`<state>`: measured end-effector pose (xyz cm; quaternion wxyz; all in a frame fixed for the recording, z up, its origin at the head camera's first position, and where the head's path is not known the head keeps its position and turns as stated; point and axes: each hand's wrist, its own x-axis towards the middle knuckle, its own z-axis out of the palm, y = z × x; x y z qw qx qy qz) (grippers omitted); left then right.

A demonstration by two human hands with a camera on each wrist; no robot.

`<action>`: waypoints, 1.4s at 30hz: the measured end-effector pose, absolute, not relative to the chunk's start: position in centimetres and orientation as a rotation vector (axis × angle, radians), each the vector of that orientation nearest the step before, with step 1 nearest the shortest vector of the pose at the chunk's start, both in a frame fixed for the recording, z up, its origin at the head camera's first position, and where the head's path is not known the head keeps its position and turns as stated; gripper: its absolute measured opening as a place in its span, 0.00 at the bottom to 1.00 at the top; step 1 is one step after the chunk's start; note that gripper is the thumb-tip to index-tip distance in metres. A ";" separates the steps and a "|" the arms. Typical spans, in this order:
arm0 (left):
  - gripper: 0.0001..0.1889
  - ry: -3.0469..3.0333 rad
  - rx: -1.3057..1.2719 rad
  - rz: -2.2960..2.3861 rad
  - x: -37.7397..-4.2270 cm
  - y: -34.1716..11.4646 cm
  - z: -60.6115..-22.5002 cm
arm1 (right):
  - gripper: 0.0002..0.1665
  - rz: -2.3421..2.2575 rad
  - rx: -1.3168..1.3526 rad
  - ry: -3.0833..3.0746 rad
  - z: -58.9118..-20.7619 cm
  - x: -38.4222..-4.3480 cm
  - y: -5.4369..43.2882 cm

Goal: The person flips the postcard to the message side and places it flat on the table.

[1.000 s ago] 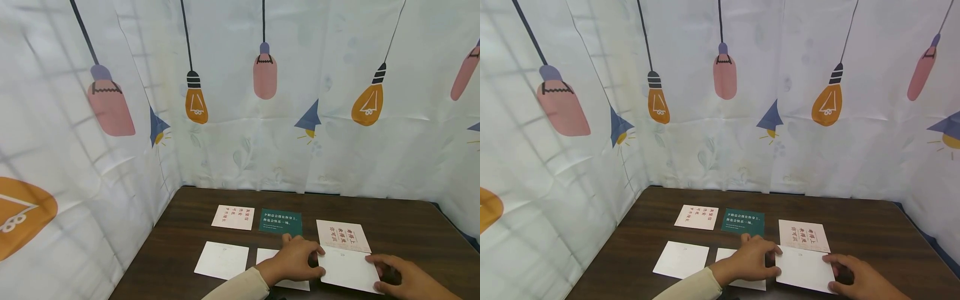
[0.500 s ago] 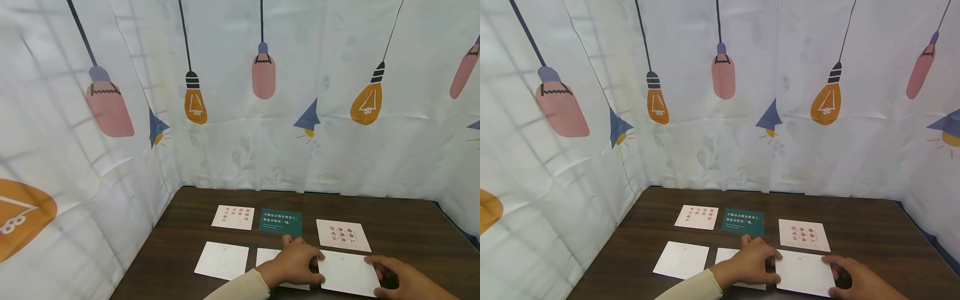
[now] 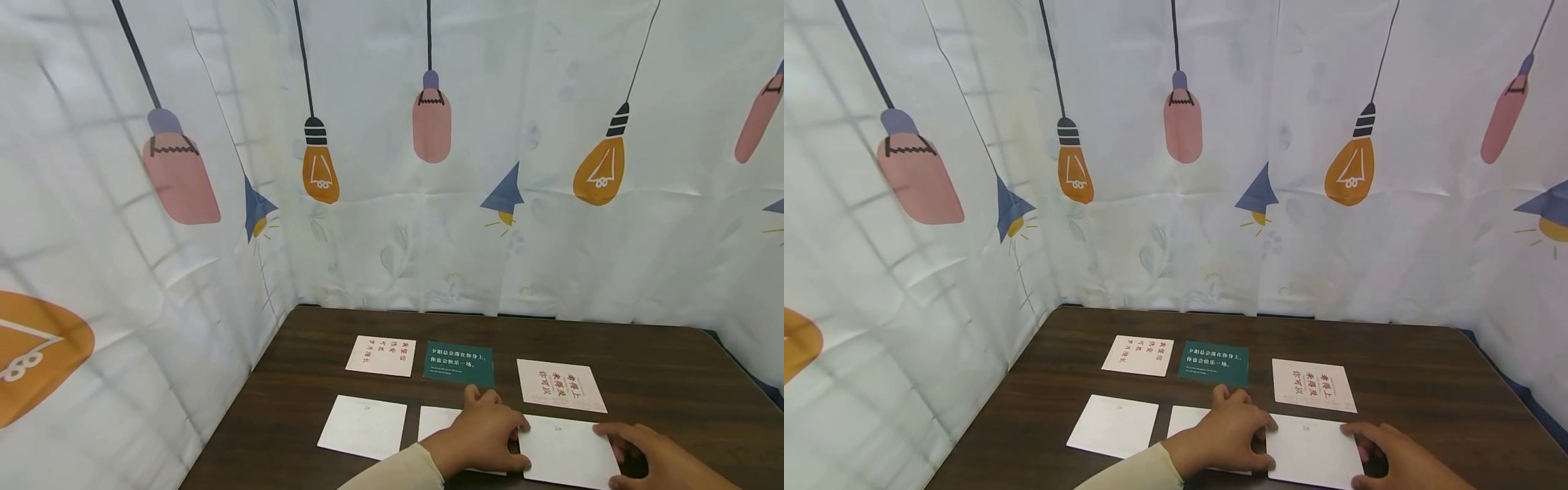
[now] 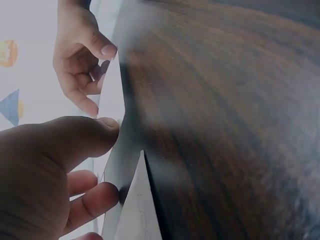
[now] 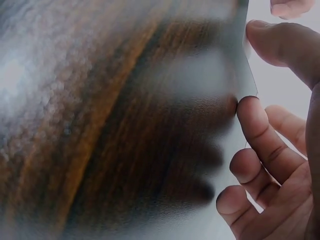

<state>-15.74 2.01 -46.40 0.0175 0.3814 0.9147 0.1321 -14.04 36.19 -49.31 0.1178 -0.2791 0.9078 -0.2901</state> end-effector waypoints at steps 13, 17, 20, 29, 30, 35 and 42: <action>0.22 2.903 1.199 0.262 -15.5 2.5 -46.2 | 0.42 -0.791 -0.796 2.668 -49.0 -14.0 35.8; 0.22 2.912 1.199 0.234 -15.4 2.5 -46.1 | 0.41 -0.791 -0.797 2.655 -48.9 -14.1 35.9; 0.23 2.914 1.197 0.220 -15.4 2.5 -46.0 | 0.38 -0.796 -0.842 2.663 -49.0 -14.0 35.9; 0.28 2.904 1.188 0.265 -15.9 1.9 -45.7 | 0.40 -0.775 -0.720 2.677 -47.8 -13.9 35.0; 0.28 2.901 1.196 0.275 -16.0 1.8 -45.7 | 0.40 -0.775 -0.705 2.681 -47.5 -14.0 34.8; 0.26 2.898 1.241 0.348 -16.4 0.5 -45.5 | 0.38 -0.766 -0.738 2.778 -46.6 -14.3 34.0; 0.27 2.872 1.193 0.456 -17.0 -1.5 -44.8 | 0.37 -0.769 -0.920 2.952 -46.5 -15.5 32.1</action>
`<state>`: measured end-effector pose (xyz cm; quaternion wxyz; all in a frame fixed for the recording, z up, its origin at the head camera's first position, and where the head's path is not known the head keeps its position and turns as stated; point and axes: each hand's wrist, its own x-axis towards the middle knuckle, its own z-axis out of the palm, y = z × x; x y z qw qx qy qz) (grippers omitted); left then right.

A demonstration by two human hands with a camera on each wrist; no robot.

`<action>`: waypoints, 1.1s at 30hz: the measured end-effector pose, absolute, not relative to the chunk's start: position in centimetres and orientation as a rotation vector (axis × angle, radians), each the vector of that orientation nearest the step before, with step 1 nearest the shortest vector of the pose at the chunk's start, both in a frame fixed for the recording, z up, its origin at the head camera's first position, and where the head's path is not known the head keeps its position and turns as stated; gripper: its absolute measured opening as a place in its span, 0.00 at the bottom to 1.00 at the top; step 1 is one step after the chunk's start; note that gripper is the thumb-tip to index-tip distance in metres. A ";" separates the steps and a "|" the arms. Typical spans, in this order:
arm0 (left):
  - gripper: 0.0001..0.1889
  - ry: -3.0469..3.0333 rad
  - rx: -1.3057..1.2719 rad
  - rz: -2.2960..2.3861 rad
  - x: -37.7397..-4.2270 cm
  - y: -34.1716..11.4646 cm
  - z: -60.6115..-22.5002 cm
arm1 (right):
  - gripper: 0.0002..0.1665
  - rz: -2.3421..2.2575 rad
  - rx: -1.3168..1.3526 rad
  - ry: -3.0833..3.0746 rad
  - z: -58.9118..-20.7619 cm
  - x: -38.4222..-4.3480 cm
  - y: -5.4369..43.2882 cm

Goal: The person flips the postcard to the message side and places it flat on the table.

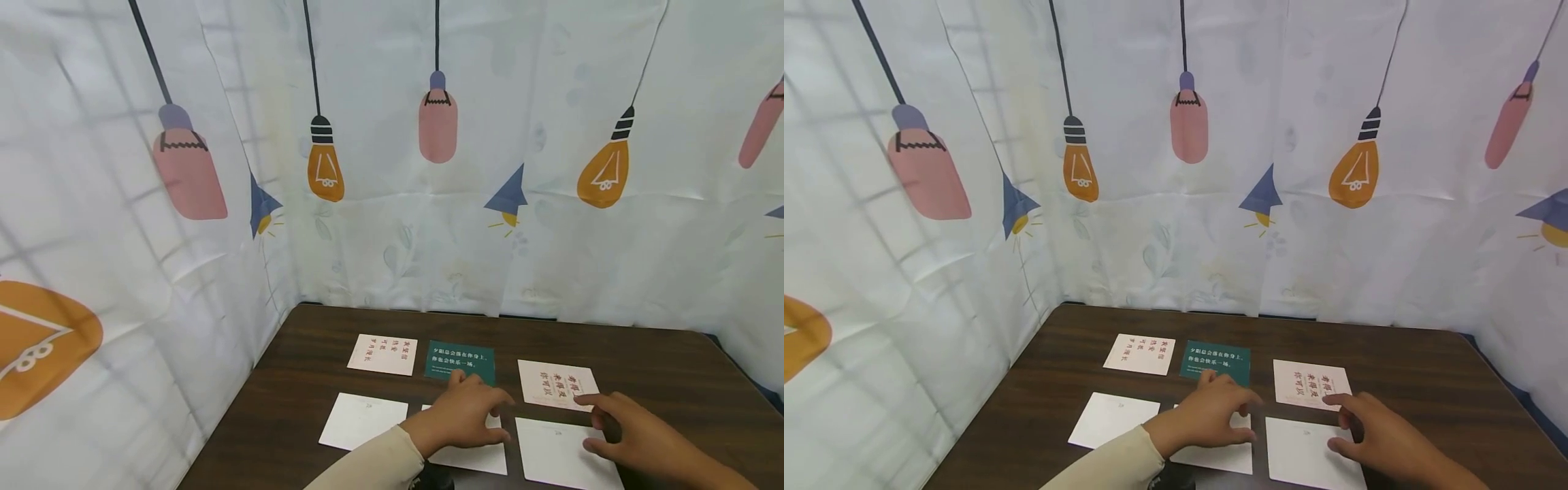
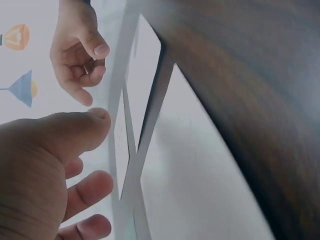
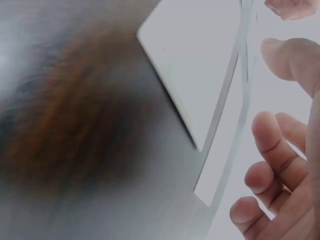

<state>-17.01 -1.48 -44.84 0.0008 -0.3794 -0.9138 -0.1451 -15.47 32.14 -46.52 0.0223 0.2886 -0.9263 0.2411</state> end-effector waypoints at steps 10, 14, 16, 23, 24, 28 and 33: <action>0.27 -2.865 -1.159 -0.479 -18.6 -4.6 -45.2 | 0.40 0.641 0.714 -2.969 -45.8 -17.4 29.0; 0.26 -2.857 -1.131 -0.466 -18.9 -5.7 -45.0 | 0.40 0.651 0.721 -2.960 -45.5 -18.2 28.0; 0.26 -2.860 -1.113 -0.453 -19.0 -6.2 -44.8 | 0.40 0.674 0.749 -2.949 -45.4 -18.6 27.6; 0.26 -2.876 -1.089 -0.418 -19.2 -7.5 -44.4 | 0.41 0.696 0.783 -2.929 -45.0 -19.5 26.7; 0.26 -2.877 -1.089 -0.426 -19.2 -7.7 -44.3 | 0.42 0.704 0.772 -2.938 -44.9 -19.6 26.5; 0.26 -2.893 -1.059 -0.463 -19.4 -8.4 -44.3 | 0.43 0.759 0.742 -2.969 -44.6 -20.0 25.6; 0.27 -2.922 -1.016 -0.496 -19.7 -9.2 -44.2 | 0.43 0.780 0.727 -2.975 -44.7 -20.3 24.7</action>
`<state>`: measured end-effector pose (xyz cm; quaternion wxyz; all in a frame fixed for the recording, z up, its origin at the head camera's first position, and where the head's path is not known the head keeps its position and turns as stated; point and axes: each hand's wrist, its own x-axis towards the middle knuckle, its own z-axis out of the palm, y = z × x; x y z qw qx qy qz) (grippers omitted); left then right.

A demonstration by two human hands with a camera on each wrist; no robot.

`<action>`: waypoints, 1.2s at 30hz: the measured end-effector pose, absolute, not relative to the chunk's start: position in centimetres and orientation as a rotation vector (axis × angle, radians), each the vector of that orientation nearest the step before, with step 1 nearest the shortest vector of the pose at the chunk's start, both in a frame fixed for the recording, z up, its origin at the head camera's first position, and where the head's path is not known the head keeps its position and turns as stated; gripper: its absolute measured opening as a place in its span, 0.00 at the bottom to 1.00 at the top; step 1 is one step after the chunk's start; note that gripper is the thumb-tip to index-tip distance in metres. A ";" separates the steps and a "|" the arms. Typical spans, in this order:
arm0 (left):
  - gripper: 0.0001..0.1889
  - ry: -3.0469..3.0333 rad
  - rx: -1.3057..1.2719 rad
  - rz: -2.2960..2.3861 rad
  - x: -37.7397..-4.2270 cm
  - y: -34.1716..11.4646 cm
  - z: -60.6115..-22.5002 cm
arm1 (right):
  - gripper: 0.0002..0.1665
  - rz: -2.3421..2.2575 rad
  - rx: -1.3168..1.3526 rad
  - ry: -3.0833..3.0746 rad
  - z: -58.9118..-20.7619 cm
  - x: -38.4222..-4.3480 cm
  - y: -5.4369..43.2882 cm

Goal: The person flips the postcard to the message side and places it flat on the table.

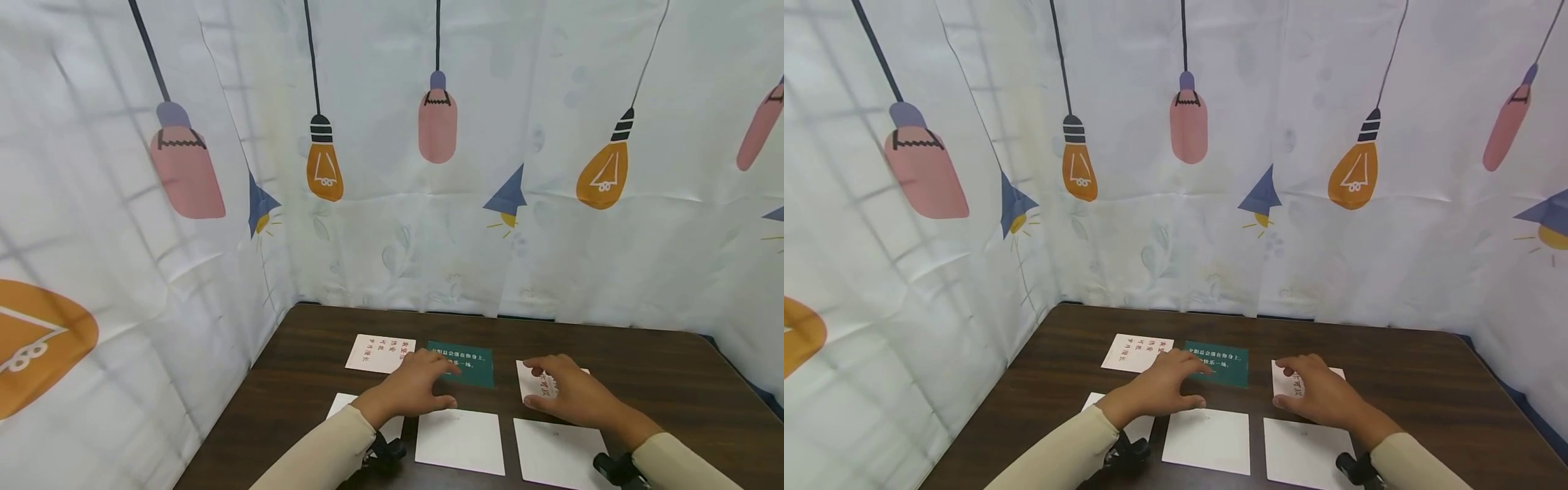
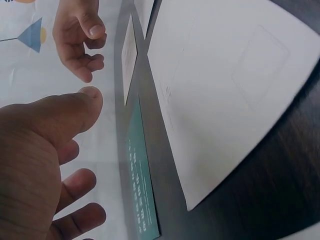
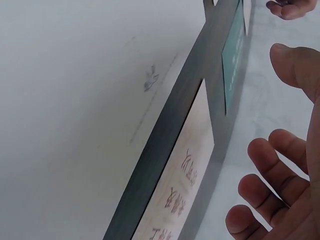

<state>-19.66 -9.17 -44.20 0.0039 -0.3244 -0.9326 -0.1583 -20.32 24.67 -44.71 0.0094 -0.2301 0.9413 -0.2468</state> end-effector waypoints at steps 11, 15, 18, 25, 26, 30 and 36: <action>0.29 -2.949 -0.967 -0.520 -20.4 -10.8 -44.1 | 0.42 -0.775 -0.724 2.947 -45.1 -21.6 22.9; 0.28 -2.951 -0.944 -0.530 -20.5 -11.5 -43.9 | 0.41 -0.750 -0.759 2.963 -45.1 -22.1 22.3; 0.28 -2.943 -0.931 -0.542 -20.5 -11.8 -43.9 | 0.41 -0.731 -0.757 2.965 -45.1 -22.4 21.9; 0.28 -2.931 -0.903 -0.549 -20.6 -12.7 -44.2 | 0.42 -0.725 -0.756 2.957 -45.0 -22.7 20.8; 0.28 -2.932 -0.899 -0.551 -20.6 -12.9 -44.2 | 0.42 -0.726 -0.759 2.957 -45.0 -22.8 20.7; 0.27 -2.934 -0.877 -0.566 -20.6 -13.6 -44.4 | 0.41 -0.739 -0.776 2.961 -45.2 -23.1 20.2; 0.27 -2.929 -0.840 -0.585 -21.0 -14.6 -44.6 | 0.42 -0.738 -0.798 2.964 -45.4 -23.5 19.4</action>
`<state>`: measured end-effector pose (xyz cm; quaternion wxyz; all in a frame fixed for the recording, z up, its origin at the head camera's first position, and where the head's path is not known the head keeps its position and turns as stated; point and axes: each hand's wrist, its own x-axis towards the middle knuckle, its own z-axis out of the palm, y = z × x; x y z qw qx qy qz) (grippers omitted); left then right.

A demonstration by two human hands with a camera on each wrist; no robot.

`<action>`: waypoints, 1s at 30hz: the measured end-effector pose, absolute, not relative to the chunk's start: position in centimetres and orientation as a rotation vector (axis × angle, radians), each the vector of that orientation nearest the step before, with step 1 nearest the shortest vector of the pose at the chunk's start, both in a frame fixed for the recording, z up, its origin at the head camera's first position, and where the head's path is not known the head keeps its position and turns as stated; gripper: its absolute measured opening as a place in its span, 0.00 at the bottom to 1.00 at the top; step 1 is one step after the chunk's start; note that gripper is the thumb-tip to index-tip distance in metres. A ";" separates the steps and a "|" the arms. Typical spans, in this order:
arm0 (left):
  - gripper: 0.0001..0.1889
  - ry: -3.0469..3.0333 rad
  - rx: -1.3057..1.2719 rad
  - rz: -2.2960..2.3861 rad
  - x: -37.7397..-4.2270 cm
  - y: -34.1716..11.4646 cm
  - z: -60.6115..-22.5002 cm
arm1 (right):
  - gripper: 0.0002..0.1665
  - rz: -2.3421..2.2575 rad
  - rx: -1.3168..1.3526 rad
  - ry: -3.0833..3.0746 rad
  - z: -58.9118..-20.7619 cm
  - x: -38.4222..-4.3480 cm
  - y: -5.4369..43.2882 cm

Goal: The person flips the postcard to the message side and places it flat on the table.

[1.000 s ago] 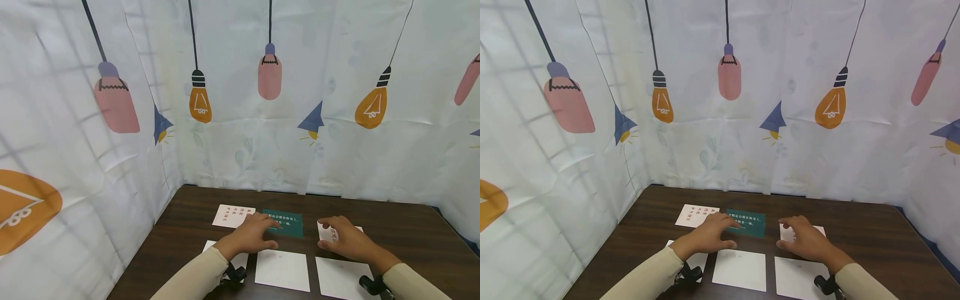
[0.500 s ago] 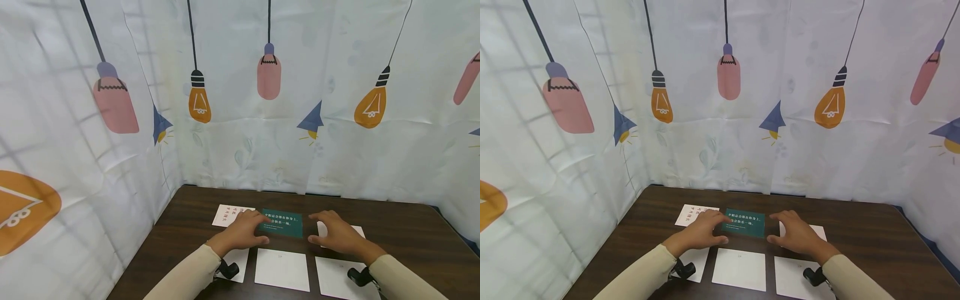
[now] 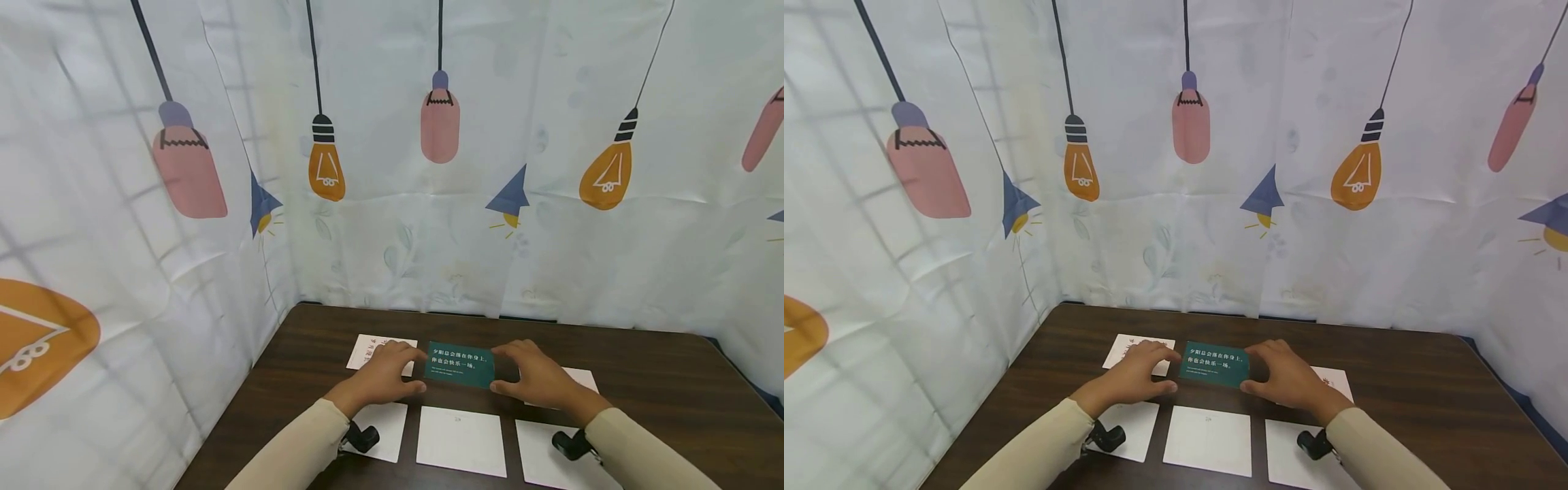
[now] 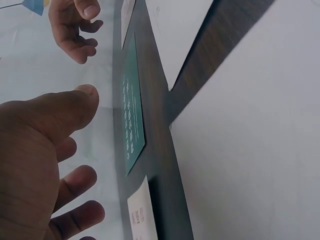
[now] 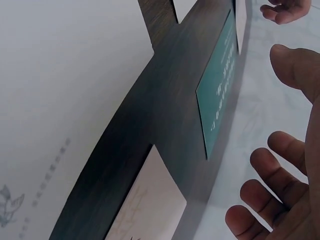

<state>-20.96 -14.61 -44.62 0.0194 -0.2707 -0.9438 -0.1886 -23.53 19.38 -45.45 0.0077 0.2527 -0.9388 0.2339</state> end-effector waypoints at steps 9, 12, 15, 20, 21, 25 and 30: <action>0.27 -2.923 -0.819 -0.626 -21.3 -15.9 -44.7 | 0.41 0.728 0.781 -2.944 -45.2 -23.7 18.3; 0.27 -2.923 -0.811 -0.604 -21.4 -16.3 -44.7 | 0.41 0.735 0.791 -2.939 -45.1 -23.8 17.9; 0.26 -2.911 -0.804 -0.599 -21.6 -16.8 -44.8 | 0.41 0.739 0.790 -2.947 -45.0 -23.9 17.5; 0.26 -2.899 -0.788 -0.628 -21.9 -17.7 -44.8 | 0.42 0.740 0.796 -2.954 -44.9 -24.1 16.7; 0.26 -2.902 -0.784 -0.627 -22.0 -17.9 -44.8 | 0.42 0.737 0.796 -2.955 -44.9 -24.1 16.6; 0.26 -2.908 -0.773 -0.637 -22.3 -18.6 -44.8 | 0.41 0.734 0.801 -2.954 -45.0 -24.4 16.0; 0.26 -2.911 -0.753 -0.662 -22.5 -19.6 -44.6 | 0.41 0.719 0.802 -2.955 -44.9 -24.5 15.2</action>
